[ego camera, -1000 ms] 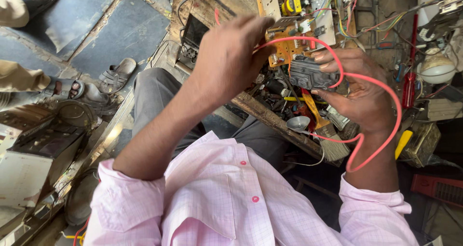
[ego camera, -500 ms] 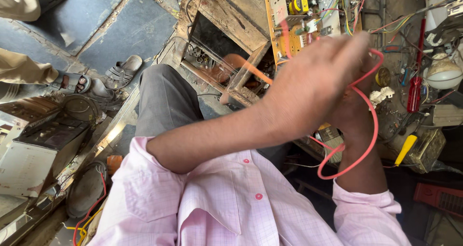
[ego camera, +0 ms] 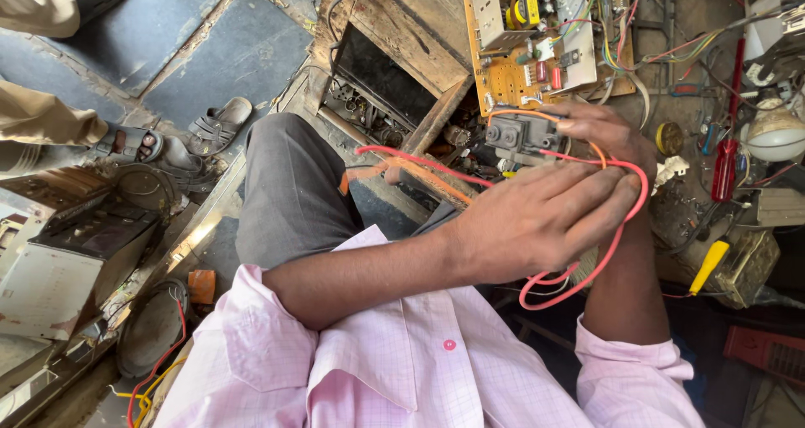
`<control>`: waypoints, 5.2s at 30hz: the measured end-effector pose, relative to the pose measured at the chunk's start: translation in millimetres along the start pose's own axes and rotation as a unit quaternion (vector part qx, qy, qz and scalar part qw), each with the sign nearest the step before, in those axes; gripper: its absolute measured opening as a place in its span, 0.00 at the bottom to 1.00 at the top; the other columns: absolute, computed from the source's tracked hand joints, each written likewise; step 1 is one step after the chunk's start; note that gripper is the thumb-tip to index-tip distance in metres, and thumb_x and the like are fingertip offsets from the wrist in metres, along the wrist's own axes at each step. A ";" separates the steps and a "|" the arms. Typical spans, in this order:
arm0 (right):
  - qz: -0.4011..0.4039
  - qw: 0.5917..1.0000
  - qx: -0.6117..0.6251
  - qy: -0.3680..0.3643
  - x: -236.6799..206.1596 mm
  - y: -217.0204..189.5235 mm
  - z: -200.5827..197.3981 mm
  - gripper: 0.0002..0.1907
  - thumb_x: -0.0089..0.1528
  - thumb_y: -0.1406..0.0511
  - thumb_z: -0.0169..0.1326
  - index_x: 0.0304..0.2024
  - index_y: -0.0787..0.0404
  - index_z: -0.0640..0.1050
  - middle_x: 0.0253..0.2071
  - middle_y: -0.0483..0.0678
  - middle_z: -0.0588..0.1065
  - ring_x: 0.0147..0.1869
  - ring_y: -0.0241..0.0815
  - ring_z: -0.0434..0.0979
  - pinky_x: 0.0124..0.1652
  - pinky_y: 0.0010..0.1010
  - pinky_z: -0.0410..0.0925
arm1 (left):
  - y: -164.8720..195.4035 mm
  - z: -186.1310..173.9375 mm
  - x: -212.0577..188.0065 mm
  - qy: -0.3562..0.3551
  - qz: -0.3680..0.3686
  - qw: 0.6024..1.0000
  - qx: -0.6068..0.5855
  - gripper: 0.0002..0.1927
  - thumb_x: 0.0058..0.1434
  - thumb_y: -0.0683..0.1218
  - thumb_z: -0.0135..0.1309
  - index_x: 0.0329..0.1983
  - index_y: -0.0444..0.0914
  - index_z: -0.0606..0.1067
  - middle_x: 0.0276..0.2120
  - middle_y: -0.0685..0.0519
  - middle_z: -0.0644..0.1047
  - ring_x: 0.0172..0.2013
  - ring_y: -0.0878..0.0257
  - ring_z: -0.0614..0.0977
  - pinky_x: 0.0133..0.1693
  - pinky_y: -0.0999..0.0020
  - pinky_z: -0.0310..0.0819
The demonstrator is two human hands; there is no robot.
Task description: The person sits on the floor at a cluttered workbench, uses a brush to clean dust from a circuit board and a small motor component, untangles and arranges red and orange wires, then holds a large green circuit board and probes its components with a screwdriver-like tool.
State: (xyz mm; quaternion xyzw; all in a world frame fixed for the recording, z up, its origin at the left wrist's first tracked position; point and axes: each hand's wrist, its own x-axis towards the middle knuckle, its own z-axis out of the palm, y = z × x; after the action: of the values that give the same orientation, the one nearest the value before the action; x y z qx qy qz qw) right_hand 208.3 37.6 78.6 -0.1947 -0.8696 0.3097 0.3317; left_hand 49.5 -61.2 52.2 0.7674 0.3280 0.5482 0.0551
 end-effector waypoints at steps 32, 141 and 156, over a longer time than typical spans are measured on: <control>0.272 0.958 0.056 -0.076 100.8 39.4 -80.2 0.34 0.48 0.76 0.73 0.57 0.68 0.75 0.48 0.50 0.77 0.47 0.33 0.78 0.47 0.23 0.76 | -96.1 72.0 -36.2 0.223 -0.413 0.732 -0.494 0.14 0.73 0.43 0.50 0.56 0.28 0.76 0.36 0.57 0.79 0.36 0.74 0.76 0.38 0.75 0.73; 0.047 0.954 -0.210 -0.210 89.8 -3.2 -12.0 0.37 0.54 0.62 0.72 0.65 0.59 0.74 0.58 0.56 0.79 0.48 0.51 0.83 0.48 0.37 0.76 | -114.6 -6.3 -21.5 0.164 -0.579 0.675 -0.427 0.21 0.60 0.51 0.66 0.31 0.26 0.76 0.21 0.52 0.76 0.18 0.66 0.76 0.20 0.70 0.73; -0.010 0.952 -0.240 -0.189 66.1 23.0 -16.7 0.34 0.56 0.61 0.70 0.61 0.66 0.75 0.59 0.59 0.76 0.61 0.56 0.79 0.61 0.42 0.74 | -123.4 -12.5 -21.7 0.137 -0.566 0.676 -0.452 0.24 0.59 0.54 0.64 0.40 0.26 0.78 0.32 0.46 0.82 0.28 0.62 0.86 0.28 0.66 0.86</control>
State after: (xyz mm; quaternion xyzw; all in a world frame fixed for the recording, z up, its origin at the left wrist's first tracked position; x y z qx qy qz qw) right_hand 176.5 97.3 103.2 -0.1982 -0.9668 0.1197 0.1082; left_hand -20.1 19.3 -15.2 0.2336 0.4158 0.5927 0.6490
